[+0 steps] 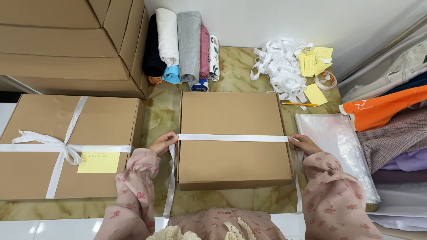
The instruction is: The person wraps a white ribbon around a brown cardboard box, tying it into a bow. They then write on a yellow sticky note with a pencil and place the note on the box.
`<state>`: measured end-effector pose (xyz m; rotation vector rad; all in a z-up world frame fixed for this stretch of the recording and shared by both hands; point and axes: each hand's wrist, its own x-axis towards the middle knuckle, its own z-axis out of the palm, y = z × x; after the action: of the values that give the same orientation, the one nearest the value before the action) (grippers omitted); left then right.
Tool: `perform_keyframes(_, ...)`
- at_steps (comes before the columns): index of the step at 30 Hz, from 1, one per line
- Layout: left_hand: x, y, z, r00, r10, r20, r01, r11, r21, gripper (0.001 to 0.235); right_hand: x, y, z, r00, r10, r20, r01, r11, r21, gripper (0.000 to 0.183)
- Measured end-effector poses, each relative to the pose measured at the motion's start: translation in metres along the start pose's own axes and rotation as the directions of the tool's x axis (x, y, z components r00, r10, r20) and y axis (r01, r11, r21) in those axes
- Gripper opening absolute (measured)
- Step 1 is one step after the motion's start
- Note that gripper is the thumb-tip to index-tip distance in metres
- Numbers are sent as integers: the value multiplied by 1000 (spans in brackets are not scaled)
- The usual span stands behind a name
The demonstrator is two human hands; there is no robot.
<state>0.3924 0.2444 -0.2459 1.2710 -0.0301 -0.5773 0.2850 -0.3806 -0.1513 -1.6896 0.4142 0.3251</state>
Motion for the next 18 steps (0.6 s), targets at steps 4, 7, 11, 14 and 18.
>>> perform_keyframes(4, 2, -17, 5, 998, 9, -56, -11, 999, -41, 28, -11, -13, 21, 997, 55, 48, -60, 992, 112, 23)
perform_keyframes(7, 4, -25, 9, 989, 44, -144, -39, 999, 37, 29, -15, -15, 26, 991, 106, 78, -115, 986, 122, 23)
perform_keyframes(11, 7, -35, 8, 953, 116, -279, -62, 979, 193, 30, 27, 48, 9, 975, 217, -48, -221, 971, -87, 17)
perform_keyframes(14, 13, -46, 8, 925, 198, -323, -77, 933, 351, 29, 57, 79, -2, 981, 163, -106, -176, 975, -138, 15)
perform_keyframes(18, 12, -52, 12, 881, 50, -470, 282, 742, 608, 29, 23, 40, 25, 977, 165, -132, -172, 984, -45, 28)
